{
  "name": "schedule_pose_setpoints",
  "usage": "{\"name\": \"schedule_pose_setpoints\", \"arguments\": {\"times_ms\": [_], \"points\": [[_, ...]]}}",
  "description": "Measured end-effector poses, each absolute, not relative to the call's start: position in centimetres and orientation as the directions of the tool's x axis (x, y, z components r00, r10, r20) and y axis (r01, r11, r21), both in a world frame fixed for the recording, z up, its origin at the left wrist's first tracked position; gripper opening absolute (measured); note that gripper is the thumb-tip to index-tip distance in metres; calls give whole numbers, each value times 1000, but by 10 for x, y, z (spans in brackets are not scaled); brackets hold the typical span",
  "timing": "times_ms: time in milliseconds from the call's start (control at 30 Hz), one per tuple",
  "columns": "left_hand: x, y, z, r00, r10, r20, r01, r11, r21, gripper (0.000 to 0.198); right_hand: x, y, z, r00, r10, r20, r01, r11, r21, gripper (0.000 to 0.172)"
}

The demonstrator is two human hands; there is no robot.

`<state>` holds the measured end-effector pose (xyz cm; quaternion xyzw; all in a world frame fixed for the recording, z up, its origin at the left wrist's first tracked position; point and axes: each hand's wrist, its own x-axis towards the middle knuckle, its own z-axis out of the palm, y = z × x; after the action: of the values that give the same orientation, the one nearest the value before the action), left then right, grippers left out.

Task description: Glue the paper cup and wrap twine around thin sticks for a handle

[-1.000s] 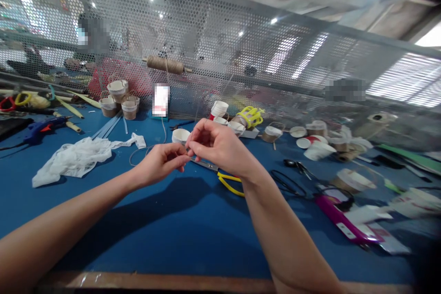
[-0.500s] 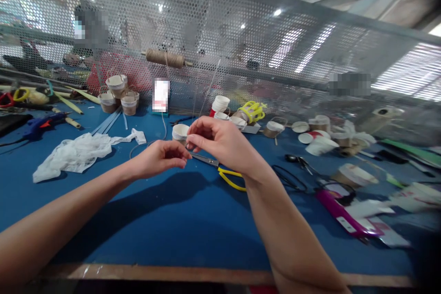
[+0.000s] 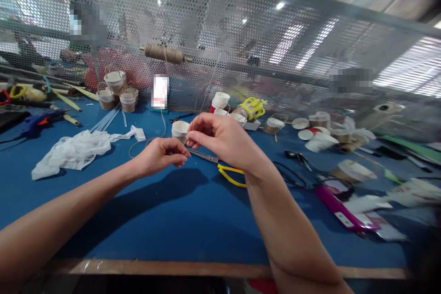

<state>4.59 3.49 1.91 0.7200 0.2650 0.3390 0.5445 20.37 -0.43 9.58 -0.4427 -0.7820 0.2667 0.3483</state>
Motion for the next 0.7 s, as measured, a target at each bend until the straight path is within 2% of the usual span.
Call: {"name": "schedule_pose_setpoints", "arguments": {"times_ms": [233,467,700], "points": [[48,34,18,636,718,281,-105,-281,954,11,202,-4,96,-324,891,317,522,448,-725,3],[53,29,16,580,753,310,-26,-363,931,13,202,-4,94,-299,880,368,573,474,-669,3],[53,29,16,587,739,329,-32,-385,922,12,202,-6,95,-306,860,408,605,507,-614,4]]}}
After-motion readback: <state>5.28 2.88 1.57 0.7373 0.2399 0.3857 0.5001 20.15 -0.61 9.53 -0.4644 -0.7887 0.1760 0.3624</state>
